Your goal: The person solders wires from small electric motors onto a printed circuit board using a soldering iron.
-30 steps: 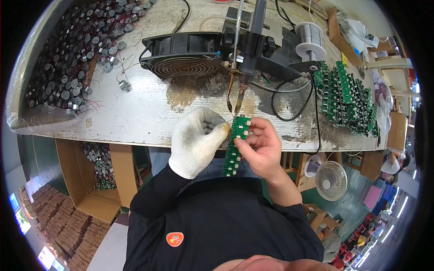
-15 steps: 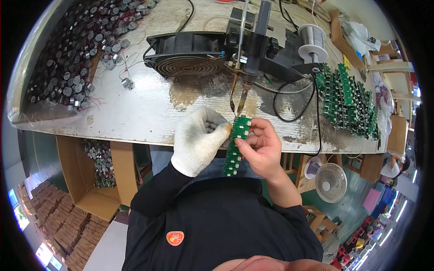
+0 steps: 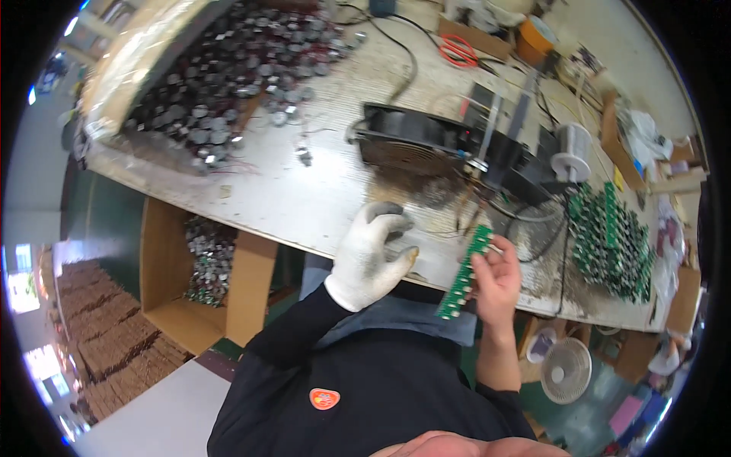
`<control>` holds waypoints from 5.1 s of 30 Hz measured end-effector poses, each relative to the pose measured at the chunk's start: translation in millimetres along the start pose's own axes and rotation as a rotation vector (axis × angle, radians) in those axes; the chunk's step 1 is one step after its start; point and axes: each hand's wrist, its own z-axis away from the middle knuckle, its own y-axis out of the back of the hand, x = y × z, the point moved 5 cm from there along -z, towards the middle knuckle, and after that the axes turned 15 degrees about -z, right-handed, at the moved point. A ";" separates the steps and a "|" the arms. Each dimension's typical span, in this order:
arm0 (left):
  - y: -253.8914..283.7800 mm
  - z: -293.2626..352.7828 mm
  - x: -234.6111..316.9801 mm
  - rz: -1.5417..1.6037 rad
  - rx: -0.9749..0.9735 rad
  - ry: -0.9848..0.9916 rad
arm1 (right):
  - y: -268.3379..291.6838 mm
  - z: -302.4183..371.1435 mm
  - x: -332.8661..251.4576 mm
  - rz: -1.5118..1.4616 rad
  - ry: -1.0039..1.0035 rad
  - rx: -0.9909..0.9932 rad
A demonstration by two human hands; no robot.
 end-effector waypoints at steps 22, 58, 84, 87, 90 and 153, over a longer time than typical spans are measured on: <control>98.6 -54.9 -113.3 0.041 0.179 0.426 | -9.7 -3.6 1.8 0.046 0.067 -0.059; 121.1 -45.0 -90.2 0.357 0.139 0.301 | -16.1 -4.0 0.3 0.010 0.054 -0.116; 0.8 7.4 -16.1 0.399 -0.275 0.525 | -6.2 7.4 7.4 0.007 -0.063 -0.111; -7.8 -0.4 -4.4 0.199 -0.263 0.328 | -10.7 8.9 8.6 -0.032 -0.093 -0.133; -15.7 -0.8 0.9 0.212 -0.287 0.382 | -12.8 9.3 7.2 -0.063 -0.102 -0.151; -38.8 -7.8 1.8 0.522 -0.411 0.506 | -15.7 16.3 9.0 -0.096 -0.015 -0.206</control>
